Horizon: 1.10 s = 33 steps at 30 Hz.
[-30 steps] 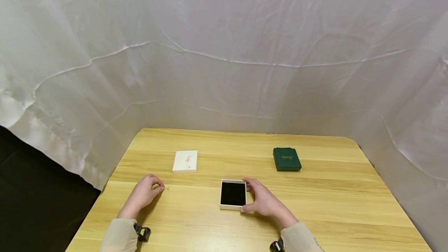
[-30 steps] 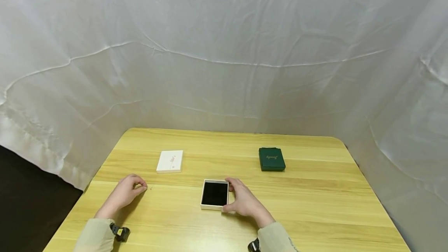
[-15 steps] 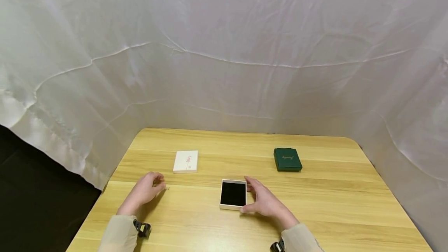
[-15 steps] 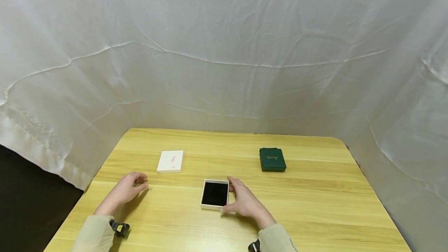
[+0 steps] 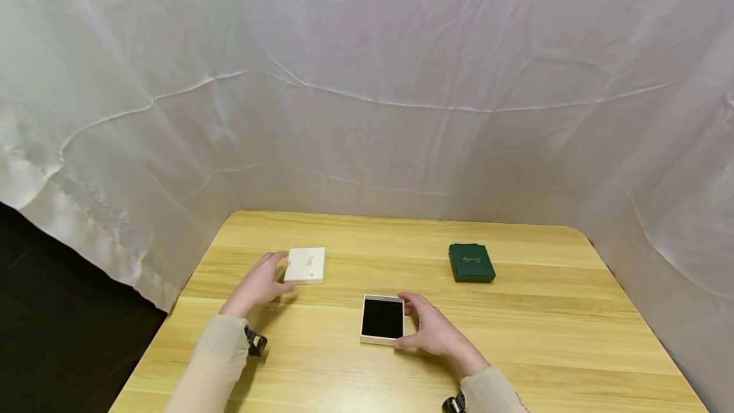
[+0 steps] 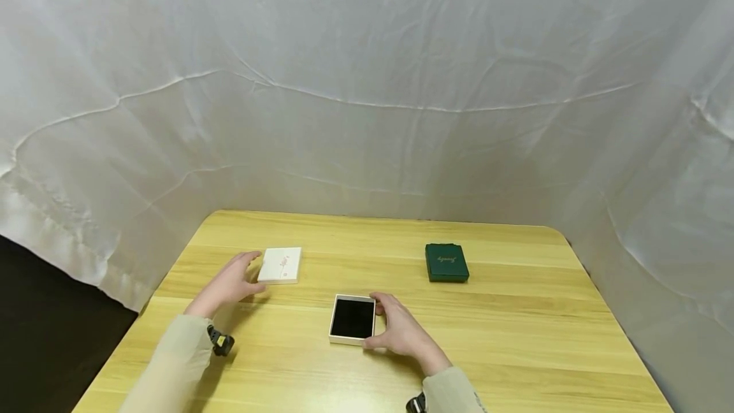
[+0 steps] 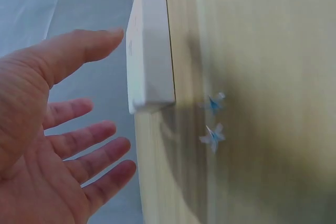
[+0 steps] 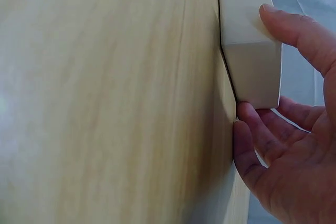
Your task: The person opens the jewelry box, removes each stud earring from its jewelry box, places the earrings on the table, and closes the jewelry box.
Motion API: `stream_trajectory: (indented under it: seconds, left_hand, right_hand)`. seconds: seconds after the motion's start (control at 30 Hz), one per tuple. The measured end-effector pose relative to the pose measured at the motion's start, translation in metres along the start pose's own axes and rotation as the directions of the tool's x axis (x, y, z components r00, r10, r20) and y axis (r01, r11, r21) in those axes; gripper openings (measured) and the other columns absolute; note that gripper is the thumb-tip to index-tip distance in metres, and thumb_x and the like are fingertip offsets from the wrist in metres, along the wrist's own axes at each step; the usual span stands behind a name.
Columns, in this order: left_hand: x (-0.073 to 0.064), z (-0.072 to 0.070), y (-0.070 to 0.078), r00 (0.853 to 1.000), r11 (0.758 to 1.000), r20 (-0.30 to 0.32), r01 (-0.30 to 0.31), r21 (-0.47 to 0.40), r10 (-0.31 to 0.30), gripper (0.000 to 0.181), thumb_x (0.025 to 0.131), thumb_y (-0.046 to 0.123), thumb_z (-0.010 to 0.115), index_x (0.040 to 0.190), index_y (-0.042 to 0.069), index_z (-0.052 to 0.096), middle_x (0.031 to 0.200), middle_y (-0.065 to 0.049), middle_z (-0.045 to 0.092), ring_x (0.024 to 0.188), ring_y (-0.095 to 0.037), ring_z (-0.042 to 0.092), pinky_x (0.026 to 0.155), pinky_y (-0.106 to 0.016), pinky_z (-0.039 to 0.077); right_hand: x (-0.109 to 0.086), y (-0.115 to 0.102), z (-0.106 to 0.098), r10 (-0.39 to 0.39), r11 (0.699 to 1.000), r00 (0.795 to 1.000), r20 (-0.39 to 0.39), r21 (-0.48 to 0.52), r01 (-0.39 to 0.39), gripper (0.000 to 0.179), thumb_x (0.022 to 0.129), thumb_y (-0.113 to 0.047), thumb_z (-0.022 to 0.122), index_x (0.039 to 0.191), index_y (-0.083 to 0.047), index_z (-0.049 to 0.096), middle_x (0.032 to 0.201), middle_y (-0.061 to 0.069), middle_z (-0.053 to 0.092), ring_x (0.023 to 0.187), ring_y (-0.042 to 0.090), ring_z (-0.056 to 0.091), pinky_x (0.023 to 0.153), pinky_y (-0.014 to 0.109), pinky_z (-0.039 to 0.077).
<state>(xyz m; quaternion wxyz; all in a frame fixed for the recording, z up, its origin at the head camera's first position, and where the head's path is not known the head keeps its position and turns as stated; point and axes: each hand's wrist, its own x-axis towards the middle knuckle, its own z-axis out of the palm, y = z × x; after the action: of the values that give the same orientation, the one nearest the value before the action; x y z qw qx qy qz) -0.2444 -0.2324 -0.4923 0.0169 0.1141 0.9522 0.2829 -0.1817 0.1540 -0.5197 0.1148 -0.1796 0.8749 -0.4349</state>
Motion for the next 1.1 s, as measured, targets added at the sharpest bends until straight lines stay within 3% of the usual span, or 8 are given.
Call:
stream_trajectory:
  seconds: [0.27,0.43,0.77,1.1]
  left_hand:
    - [0.028,0.008,0.004,0.999,1.0,0.037,0.018,0.016,-0.018,0.098,0.07,0.018,0.087,0.147,-0.008,0.032,0.141,-0.03,0.041,0.12,-0.044,0.049,0.102,-0.059,0.037]
    - [0.038,0.012,0.002,0.997,0.999,0.067,0.042,0.022,-0.043,0.109,0.065,0.02,0.091,0.15,-0.007,0.027,0.147,-0.03,0.035,0.127,-0.047,0.042,0.105,-0.061,0.032]
    - [0.042,0.02,0.003,0.986,0.996,0.153,0.048,0.074,-0.059,0.109,0.068,0.021,0.088,0.15,-0.01,0.023,0.154,-0.031,0.02,0.141,-0.047,0.018,0.112,-0.059,0.02]
    - [0.045,0.021,0.002,0.985,0.996,0.164,0.047,0.072,-0.058,0.102,0.071,0.017,0.086,0.148,-0.012,0.027,0.152,-0.033,0.023,0.14,-0.047,0.023,0.111,-0.058,0.023]
  right_hand:
    - [0.002,0.0,0.0,0.006,1.0,1.0,0.003,0.011,-0.006,0.09,0.069,-0.025,0.09,0.143,-0.002,0.043,0.131,0.015,0.052,0.117,0.033,0.052,0.098,0.054,0.04]
    - [0.003,0.001,0.001,-0.002,1.0,1.0,0.006,0.01,0.002,0.091,0.069,-0.024,0.091,0.143,-0.002,0.043,0.131,0.015,0.052,0.116,0.032,0.052,0.098,0.053,0.041]
    - [0.004,0.002,0.002,-0.007,1.0,1.0,0.009,-0.002,0.007,0.091,0.069,-0.025,0.09,0.142,-0.002,0.043,0.131,0.015,0.052,0.116,0.032,0.052,0.099,0.053,0.041]
    - [0.004,0.001,0.002,-0.002,1.0,1.0,0.013,0.008,0.002,0.09,0.069,-0.025,0.09,0.142,-0.003,0.043,0.131,0.013,0.052,0.116,0.031,0.052,0.098,0.053,0.04]
